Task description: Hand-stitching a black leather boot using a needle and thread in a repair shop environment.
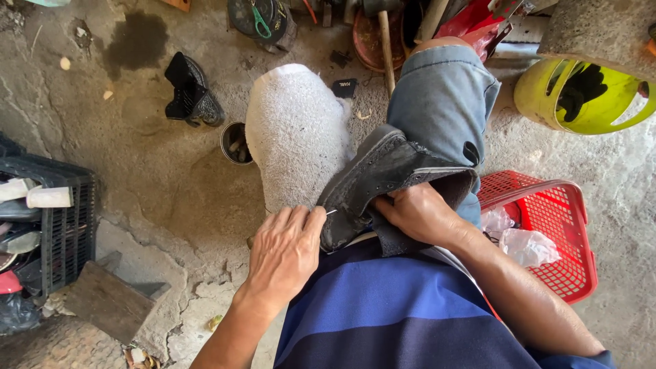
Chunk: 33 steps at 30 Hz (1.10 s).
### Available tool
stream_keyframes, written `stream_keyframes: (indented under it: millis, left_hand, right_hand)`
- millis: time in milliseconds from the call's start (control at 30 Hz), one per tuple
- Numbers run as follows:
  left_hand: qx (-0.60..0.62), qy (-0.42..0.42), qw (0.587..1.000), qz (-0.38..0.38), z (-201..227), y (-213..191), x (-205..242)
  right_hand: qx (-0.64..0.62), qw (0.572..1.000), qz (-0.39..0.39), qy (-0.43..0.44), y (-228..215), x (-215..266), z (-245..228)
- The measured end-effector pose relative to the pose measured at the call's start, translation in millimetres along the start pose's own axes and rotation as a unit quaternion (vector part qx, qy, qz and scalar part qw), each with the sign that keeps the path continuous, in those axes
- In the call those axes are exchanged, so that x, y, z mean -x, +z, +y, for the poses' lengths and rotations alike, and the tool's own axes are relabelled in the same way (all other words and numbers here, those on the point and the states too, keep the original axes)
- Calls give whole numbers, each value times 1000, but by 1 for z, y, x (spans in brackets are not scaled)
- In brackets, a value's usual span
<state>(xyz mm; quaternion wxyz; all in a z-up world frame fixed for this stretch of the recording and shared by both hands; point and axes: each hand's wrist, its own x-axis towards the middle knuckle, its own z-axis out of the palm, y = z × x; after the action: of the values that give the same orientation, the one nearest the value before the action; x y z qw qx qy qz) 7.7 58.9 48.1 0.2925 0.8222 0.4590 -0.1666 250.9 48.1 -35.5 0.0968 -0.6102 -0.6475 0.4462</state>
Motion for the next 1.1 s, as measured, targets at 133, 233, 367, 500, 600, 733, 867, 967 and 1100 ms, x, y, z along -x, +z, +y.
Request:
stream_keyframes:
  millis: [133,233,367,500,600,733,867,967,1100]
  left_hand:
    - [-28,-1,995,92,-3,7,-5]
    - [-40,-22,994,101,-2,-14,-4]
    - [-36,-156,985,56,-11,-54,13]
    - [-30,-263,964,-10,-38,-73,37]
    - [31,-179,983,20,-39,-38,36]
    - [187,-117,973,66,-36,-12,22]
    - [420,-110,897,81,-44,1,22]
    - [445,-117,880,120,-49,4,23]
    - [409,-110,885,194,-46,0,25]
  right_hand:
    - [-24,999,-15,28,-11,-8,-13]
    - [-33,999,-9,5,-5,-7,-1]
    - [234,939,92,-235,5,-8,26]
    - [272,915,101,-280,6,-7,26]
    - [295,913,77,-269,27,-5,48]
    - [331,919,165,-136,62,7,61]
    - [272,948,146,-80,41,11,46]
    - [245,959,130,-66,34,14,37]
    - [220,966,123,-67,36,14,36]
